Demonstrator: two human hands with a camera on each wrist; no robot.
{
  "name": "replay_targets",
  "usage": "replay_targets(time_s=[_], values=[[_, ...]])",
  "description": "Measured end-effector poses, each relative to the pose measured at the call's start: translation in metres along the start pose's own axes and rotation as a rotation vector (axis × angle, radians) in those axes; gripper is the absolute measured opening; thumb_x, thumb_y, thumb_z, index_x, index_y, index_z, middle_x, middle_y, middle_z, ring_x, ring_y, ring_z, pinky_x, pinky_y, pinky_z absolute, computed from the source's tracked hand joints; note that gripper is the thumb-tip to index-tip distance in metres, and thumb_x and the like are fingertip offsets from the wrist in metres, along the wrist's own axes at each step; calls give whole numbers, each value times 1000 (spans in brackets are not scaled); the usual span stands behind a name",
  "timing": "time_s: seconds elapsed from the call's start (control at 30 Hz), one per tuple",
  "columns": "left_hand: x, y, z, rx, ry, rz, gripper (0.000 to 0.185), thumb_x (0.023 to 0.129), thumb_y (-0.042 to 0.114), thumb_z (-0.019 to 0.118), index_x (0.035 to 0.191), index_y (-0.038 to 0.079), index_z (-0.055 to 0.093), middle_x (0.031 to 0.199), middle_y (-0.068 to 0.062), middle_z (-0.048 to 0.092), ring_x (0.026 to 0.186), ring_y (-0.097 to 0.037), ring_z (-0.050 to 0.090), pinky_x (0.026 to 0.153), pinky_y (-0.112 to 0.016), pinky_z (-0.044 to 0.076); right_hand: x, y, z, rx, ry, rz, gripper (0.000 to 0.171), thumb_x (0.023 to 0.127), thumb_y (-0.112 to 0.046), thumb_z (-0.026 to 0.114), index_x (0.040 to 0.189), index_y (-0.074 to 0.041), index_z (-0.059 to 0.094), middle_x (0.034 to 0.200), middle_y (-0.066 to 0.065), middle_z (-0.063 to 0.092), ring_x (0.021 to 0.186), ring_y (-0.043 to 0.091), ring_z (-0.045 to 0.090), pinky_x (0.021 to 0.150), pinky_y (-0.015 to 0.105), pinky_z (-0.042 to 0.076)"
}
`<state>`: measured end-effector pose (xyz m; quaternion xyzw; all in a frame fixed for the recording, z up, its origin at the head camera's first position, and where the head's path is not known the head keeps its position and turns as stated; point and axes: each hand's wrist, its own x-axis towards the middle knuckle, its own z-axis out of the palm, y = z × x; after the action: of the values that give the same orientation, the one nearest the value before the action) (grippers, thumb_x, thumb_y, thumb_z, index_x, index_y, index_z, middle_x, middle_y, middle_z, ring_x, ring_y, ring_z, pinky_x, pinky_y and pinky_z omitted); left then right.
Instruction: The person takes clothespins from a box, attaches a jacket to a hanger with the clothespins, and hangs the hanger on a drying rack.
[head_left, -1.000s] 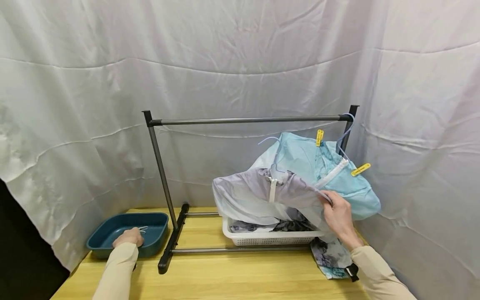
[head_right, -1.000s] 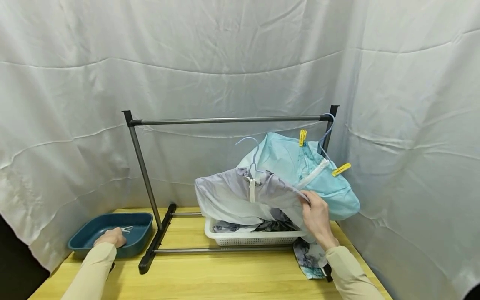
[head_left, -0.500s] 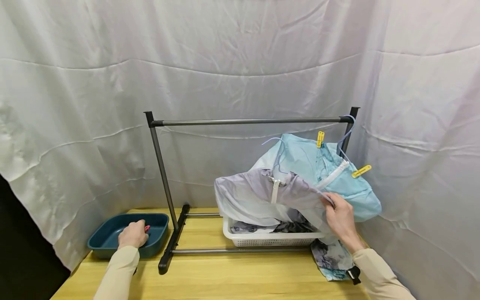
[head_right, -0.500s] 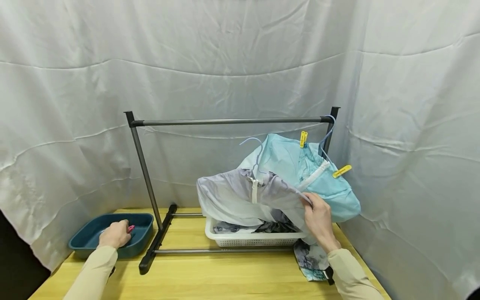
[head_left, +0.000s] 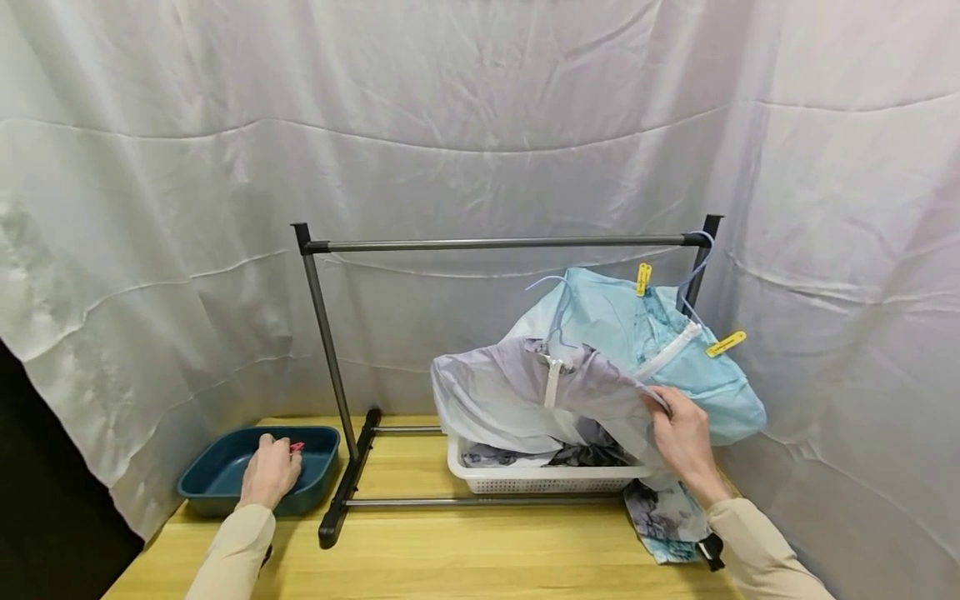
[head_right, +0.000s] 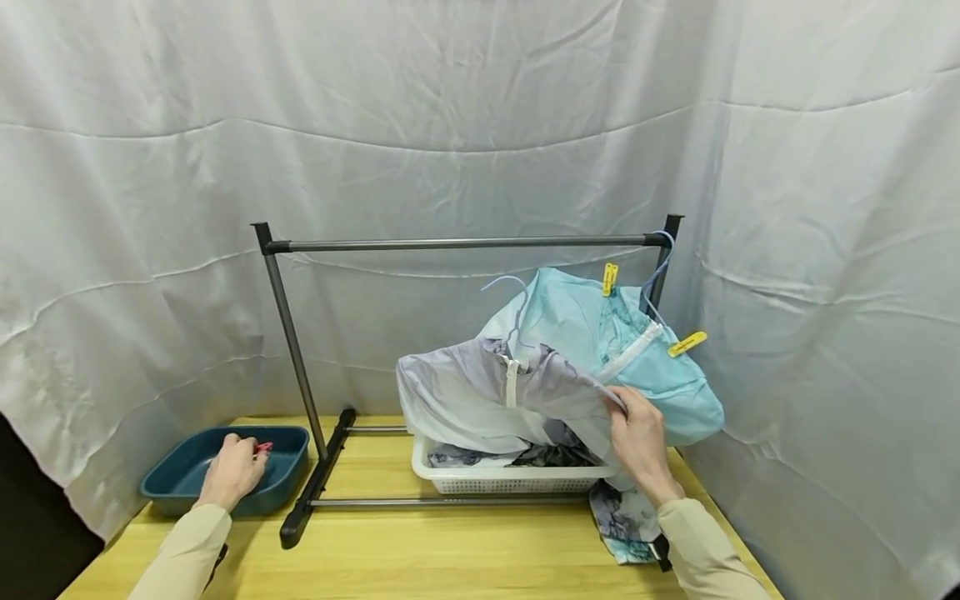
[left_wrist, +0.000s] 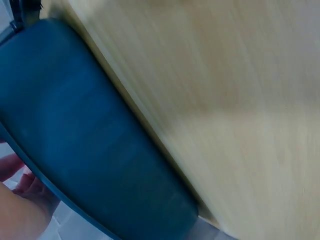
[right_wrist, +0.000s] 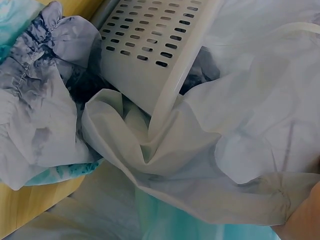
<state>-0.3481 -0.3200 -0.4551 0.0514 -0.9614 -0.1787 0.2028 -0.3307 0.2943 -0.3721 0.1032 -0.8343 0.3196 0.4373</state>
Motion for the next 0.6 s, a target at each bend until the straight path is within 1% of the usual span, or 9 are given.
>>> replay_targets(time_s=[0.1, 0.2, 0.3, 0.37, 0.47, 0.6], values=[[-2, 6, 0, -54, 69, 22, 31, 89, 10, 62, 109, -14, 61, 105, -34, 51, 86, -45, 57, 78, -60, 49, 0, 0, 0, 1, 4, 6, 15, 96, -7, 61, 106, -3, 71, 100, 14, 70, 84, 29, 65, 66, 23, 46], [-4, 11, 0, -104, 120, 23, 29, 85, 10, 67, 103, -12, 64, 99, -30, 57, 87, -42, 58, 79, -57, 50, 0, 0, 2, 2, 5, 0, 15, 95, -6, 62, 106, -3, 71, 99, 13, 71, 82, 29, 65, 65, 22, 46], [-8, 12, 0, -143, 124, -6, 24, 84, 11, 67, 99, -8, 65, 92, -25, 63, 82, -37, 60, 75, -53, 51, 2, 0, 4, 0, 3, -22, 14, 94, -6, 63, 105, -4, 72, 96, 13, 71, 79, 28, 65, 63, 25, 47], [-10, 12, 2, -169, 121, -16, 25, 86, 11, 67, 102, -8, 65, 92, -24, 65, 80, -36, 61, 74, -53, 51, 3, 1, 6, 5, 5, -33, 13, 94, -5, 64, 104, -4, 72, 95, 13, 72, 79, 29, 66, 63, 27, 47], [-12, 12, 6, -211, 124, -30, 30, 88, 11, 68, 109, -9, 64, 96, -26, 68, 81, -37, 64, 75, -54, 52, 3, 1, 8, 5, 6, -35, 13, 93, -5, 64, 103, -4, 72, 93, 12, 71, 79, 28, 65, 63, 27, 47], [-15, 15, 10, -239, 145, -44, 31, 87, 11, 72, 109, -9, 66, 95, -25, 70, 82, -37, 66, 75, -52, 54, 1, 1, 9, 4, -3, -22, 13, 93, -6, 64, 104, -4, 72, 92, 11, 71, 78, 28, 65, 63, 26, 47]])
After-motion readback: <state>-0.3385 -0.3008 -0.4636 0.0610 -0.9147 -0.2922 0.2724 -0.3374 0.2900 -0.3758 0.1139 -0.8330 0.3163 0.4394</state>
